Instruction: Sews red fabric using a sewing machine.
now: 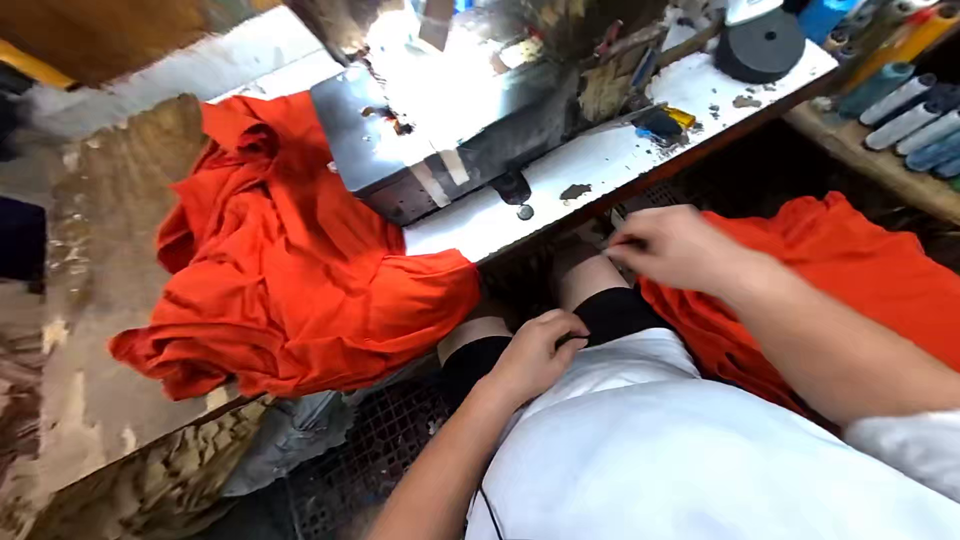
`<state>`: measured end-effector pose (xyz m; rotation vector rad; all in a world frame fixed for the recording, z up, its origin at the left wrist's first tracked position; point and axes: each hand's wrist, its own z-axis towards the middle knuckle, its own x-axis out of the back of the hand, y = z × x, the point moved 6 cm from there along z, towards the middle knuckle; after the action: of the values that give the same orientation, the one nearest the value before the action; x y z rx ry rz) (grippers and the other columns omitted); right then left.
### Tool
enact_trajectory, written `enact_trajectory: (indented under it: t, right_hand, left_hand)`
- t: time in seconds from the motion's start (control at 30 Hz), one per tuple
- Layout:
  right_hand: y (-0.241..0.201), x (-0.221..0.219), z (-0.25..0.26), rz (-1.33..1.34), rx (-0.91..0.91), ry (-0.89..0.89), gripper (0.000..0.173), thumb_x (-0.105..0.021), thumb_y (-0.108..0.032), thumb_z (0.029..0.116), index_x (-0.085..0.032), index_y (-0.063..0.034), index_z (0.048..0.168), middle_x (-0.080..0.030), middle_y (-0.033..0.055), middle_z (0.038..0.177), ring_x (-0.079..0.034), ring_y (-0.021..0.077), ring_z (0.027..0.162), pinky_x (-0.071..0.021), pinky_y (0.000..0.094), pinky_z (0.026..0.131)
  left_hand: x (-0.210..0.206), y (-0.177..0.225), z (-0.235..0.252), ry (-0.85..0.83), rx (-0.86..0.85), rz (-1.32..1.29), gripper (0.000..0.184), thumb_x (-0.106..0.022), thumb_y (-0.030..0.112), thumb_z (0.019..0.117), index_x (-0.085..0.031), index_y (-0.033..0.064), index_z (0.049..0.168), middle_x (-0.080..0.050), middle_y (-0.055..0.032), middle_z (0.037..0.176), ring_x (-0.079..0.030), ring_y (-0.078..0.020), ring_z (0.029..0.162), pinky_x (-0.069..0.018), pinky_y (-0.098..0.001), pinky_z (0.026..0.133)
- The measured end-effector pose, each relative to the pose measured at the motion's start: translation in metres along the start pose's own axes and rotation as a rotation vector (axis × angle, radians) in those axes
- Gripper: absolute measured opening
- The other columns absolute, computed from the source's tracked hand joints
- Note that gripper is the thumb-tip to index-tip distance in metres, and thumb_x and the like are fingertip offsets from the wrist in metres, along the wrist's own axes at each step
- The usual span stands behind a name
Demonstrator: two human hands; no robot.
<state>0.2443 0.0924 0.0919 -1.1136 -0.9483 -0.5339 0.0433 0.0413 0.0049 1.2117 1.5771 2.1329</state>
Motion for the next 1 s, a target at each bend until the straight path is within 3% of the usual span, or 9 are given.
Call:
enact_trajectory:
  t: [0.07,0.2,0.43,0.5,0.57,0.63,0.77,0.87,1.0]
  right_hand:
    - [-0.044,-0.046,0.068,0.057,0.196,-0.083,0.021,-0.065,-0.022,0.0994,-0.077,-0.0055,0.097,-0.071,0.0111,0.09,-0.07,0.026,0.088,-0.058,0.0477,0.082]
    - [-0.089,-0.104,0.154,0.038,0.177,-0.287,0.028,-0.067,-0.031,0.0999,-0.073,-0.0047,0.107,-0.069,0.0145,0.1,-0.068,0.0319,0.099,-0.0553,0.055,0.086]
    - [-0.124,-0.109,0.17,0.221,0.158,-0.477,0.018,-0.064,-0.018,0.0966,-0.066,-0.0076,0.082,-0.059,0.0048,0.069,-0.058,0.0181,0.066,-0.0475,0.0423,0.062]
    - [-0.16,-0.091,0.165,0.438,0.136,-0.48,0.016,-0.065,-0.018,0.0961,-0.068,-0.0092,0.083,-0.058,0.0005,0.067,-0.054,0.011,0.061,-0.0445,0.0342,0.058]
    - [-0.194,-0.069,0.163,0.571,0.21,-0.383,0.014,-0.064,-0.018,0.0955,-0.069,-0.0088,0.086,-0.061,-0.0019,0.07,-0.056,0.0066,0.062,-0.0471,0.0299,0.059]
    - [-0.209,-0.032,0.166,0.718,0.281,-0.228,0.01,-0.06,-0.013,0.0966,-0.067,-0.0095,0.09,-0.06,-0.0066,0.071,-0.052,0.0002,0.057,-0.0454,0.02,0.052]
    - [-0.18,0.044,0.137,0.956,0.324,-0.015,0.009,-0.06,-0.01,0.0969,-0.064,-0.0174,0.093,-0.059,-0.0102,0.069,-0.042,-0.0019,0.045,-0.037,0.0143,0.04]
    - [-0.136,0.046,0.094,0.895,0.275,0.04,0.007,-0.064,-0.016,0.0946,-0.069,-0.0215,0.092,-0.061,-0.011,0.072,-0.042,-0.003,0.046,-0.0367,0.0135,0.04]
    - [-0.066,-0.02,0.044,0.951,-0.002,-0.005,0.008,-0.066,-0.019,0.0929,-0.068,-0.021,0.086,-0.057,-0.0111,0.063,-0.043,-0.0029,0.046,-0.0378,0.0153,0.043]
  left_hand:
    - [0.028,-0.001,-0.038,0.2,0.029,-0.014,0.015,-0.065,0.01,0.0976,-0.074,-0.001,0.103,-0.073,-0.0111,0.109,-0.07,-0.0134,0.103,-0.0575,-0.0292,0.095]
    - [0.067,0.005,-0.108,0.513,0.098,-0.027,0.01,-0.067,0.009,0.0959,-0.073,0.0013,0.1,-0.073,-0.0073,0.108,-0.071,-0.0116,0.1,-0.0606,-0.0285,0.09]
    - [0.109,0.012,-0.159,0.873,0.183,-0.059,0.012,-0.075,0.015,0.0916,-0.072,0.0045,0.096,-0.072,-0.0039,0.098,-0.071,-0.0095,0.081,-0.0632,-0.025,0.07]
    - [0.142,0.032,-0.132,0.865,0.256,0.203,0.038,-0.08,0.037,0.0873,-0.069,0.0029,0.099,-0.07,-0.0062,0.093,-0.069,-0.0104,0.077,-0.0612,-0.028,0.065]
    - [0.177,0.059,-0.097,0.869,0.269,0.414,0.055,-0.081,0.048,0.0828,-0.07,-0.0001,0.106,-0.071,-0.0117,0.096,-0.071,-0.0197,0.084,-0.061,-0.0408,0.072]
    - [0.206,0.091,-0.066,0.895,0.148,0.53,0.034,-0.077,0.029,0.0868,-0.07,0.0001,0.103,-0.071,-0.0118,0.092,-0.07,-0.022,0.083,-0.0594,-0.0426,0.073]
    - [0.201,0.157,-0.029,0.753,-0.17,0.354,0.01,-0.064,0.006,0.0966,-0.073,0.0022,0.097,-0.07,-0.0042,0.086,-0.066,-0.0081,0.079,-0.0573,-0.025,0.073]
    - [0.159,0.141,-0.012,0.525,-0.173,0.062,0.01,-0.067,0.006,0.0966,-0.076,0.0001,0.097,-0.071,-0.005,0.087,-0.067,-0.0073,0.082,-0.0573,-0.0245,0.076]
    - [0.101,0.069,-0.01,0.367,0.159,-0.318,0.014,-0.077,0.011,0.0895,-0.075,0.0002,0.098,-0.072,-0.0024,0.086,-0.067,-0.0028,0.077,-0.0573,-0.0226,0.075]
